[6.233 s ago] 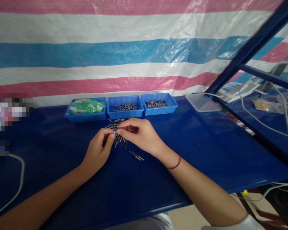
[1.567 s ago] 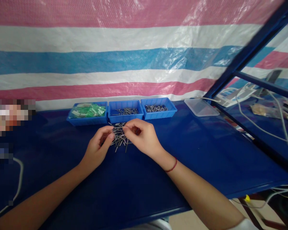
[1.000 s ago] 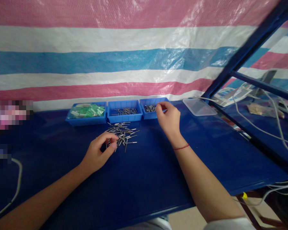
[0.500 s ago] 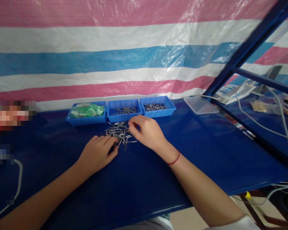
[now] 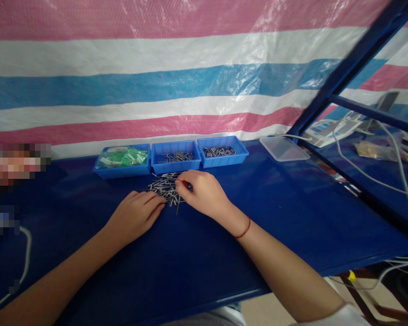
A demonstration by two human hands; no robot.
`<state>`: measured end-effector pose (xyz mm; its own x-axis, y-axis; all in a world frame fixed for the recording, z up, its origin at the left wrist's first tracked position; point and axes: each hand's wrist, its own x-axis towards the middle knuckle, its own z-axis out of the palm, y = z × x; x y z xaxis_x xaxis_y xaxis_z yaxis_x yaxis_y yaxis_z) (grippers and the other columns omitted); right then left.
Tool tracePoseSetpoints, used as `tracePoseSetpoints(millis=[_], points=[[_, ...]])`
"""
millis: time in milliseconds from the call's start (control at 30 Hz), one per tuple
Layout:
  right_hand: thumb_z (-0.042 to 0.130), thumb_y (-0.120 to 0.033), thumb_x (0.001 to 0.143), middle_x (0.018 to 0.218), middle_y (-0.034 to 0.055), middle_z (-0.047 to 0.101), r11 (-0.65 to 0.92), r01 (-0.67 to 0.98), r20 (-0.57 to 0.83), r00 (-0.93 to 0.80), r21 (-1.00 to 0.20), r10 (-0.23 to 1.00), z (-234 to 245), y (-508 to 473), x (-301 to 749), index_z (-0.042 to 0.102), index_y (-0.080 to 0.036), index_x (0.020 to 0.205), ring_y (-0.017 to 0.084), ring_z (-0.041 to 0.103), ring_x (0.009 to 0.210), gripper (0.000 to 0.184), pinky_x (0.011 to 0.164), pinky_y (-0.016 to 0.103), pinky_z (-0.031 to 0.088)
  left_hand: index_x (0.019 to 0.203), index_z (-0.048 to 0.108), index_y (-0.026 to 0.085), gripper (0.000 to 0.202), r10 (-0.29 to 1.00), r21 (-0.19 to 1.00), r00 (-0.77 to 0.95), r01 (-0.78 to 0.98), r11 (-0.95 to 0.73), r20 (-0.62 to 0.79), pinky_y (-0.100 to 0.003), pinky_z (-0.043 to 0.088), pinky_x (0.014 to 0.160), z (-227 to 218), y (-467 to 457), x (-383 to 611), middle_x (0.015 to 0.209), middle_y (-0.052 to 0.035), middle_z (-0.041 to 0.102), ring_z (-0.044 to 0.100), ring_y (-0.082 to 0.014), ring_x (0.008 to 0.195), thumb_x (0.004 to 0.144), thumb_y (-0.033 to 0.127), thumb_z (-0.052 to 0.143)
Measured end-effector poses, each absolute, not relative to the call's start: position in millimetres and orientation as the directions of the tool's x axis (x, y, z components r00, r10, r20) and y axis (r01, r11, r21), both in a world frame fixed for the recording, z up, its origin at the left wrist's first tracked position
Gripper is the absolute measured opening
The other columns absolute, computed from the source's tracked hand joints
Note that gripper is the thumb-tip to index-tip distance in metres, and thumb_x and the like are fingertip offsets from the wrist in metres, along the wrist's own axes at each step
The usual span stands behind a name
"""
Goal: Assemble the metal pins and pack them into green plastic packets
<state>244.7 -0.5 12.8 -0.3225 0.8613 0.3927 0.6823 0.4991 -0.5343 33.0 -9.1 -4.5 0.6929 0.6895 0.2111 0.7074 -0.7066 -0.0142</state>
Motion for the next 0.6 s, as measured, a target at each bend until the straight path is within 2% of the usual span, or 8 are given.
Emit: tracePoseSetpoints(millis=[100,167,233,333,400,500,600], points=[[0.05,-0.019,0.087,0.072,0.002,0.064,0.498,0.684,0.385,-0.328,-0.533,0.863,12.5,0.1,244.8,0.064,-0.017,0.074,0.012,0.054,0.062,0.02,0.062,0.025,0.039,0.098,0.065,0.018,0.021,0.684,0.017,0.692,0.7,-0.714,0.231,-0.033,0.037,0.07,-1.8,-6.7,28.4,0.09,-0.0051,0.068,0.061,-0.0194,0.08,0.095,0.022,0.044],[0.051,-0.019,0.086,0.074,0.002,0.065,0.496,0.668,0.38,-0.327,-0.554,0.865,12.1,-0.3,243.2,0.065,-0.017,0.075,0.012,0.055,0.063,0.018,0.062,0.025,0.039,0.1,0.065,0.019,0.023,0.7,0.101,0.658,0.704,-0.703,0.278,-0.033,0.038,0.072,-1.4,-5.5,26.1,0.093,-0.0051,0.068,0.061,-0.0194,0.082,0.096,0.022,0.043],[0.052,-0.017,0.084,0.077,0.0023,0.067,0.483,0.617,0.367,-0.316,-0.621,0.875,11.0,-1.8,239.3,0.066,-0.017,0.08,0.012,0.056,0.065,0.016,0.063,0.024,0.041,0.103,0.063,0.019,0.024,0.735,0.261,0.59,0.692,-0.673,0.334,-0.031,0.041,0.075,-2.1,-5.0,25.6,0.097,-0.0049,0.067,0.061,-0.0188,0.087,0.097,0.023,0.041],[0.053,-0.015,0.082,0.081,0.0026,0.067,0.411,0.463,0.31,-0.281,-0.785,0.908,7.3,-5.8,229.7,0.067,-0.016,0.087,0.011,0.056,0.063,0.015,0.06,0.023,0.043,0.104,0.063,0.019,0.024,0.814,0.529,0.453,0.619,-0.581,0.364,-0.028,0.045,0.078,-4.5,-5.6,27.7,0.097,-0.0045,0.066,0.062,-0.0165,0.089,0.097,0.026,0.04],[0.056,-0.019,0.081,0.078,0.0021,0.066,0.345,0.349,0.263,-0.261,-0.871,0.929,3.7,-8.7,223.1,0.067,-0.015,0.089,0.01,0.054,0.059,0.013,0.055,0.022,0.042,0.102,0.063,0.018,0.024,0.858,0.643,0.375,0.57,-0.512,0.35,-0.027,0.046,0.078,-6.3,-6.3,29.8,0.095,-0.0042,0.066,0.062,-0.016,0.088,0.096,0.028,0.042],[0.061,-0.027,0.081,0.077,0.0019,0.065,0.284,0.212,0.235,-0.229,-0.935,0.945,-1.5,-11.7,216.6,0.066,-0.016,0.088,0.011,0.053,0.059,0.014,0.055,0.023,0.044,0.1,0.064,0.018,0.025,0.893,0.722,0.312,0.527,-0.447,0.325,-0.027,0.047,0.078,-8.6,-7.5,32.3,0.095,-0.0041,0.067,0.062,-0.0165,0.088,0.096,0.03,0.043],[0.064,-0.033,0.081,0.08,0.0032,0.066,0.269,0.141,0.24,-0.191,-0.953,0.952,-4.3,-12.9,214.7,0.066,-0.017,0.087,0.012,0.056,0.065,0.018,0.061,0.026,0.047,0.098,0.064,0.018,0.024,0.899,0.746,0.304,0.507,-0.432,0.315,-0.027,0.048,0.078,-9.1,-9.1,33.7,0.094,-0.0041,0.066,0.062,-0.0164,0.086,0.096,0.031,0.043]])
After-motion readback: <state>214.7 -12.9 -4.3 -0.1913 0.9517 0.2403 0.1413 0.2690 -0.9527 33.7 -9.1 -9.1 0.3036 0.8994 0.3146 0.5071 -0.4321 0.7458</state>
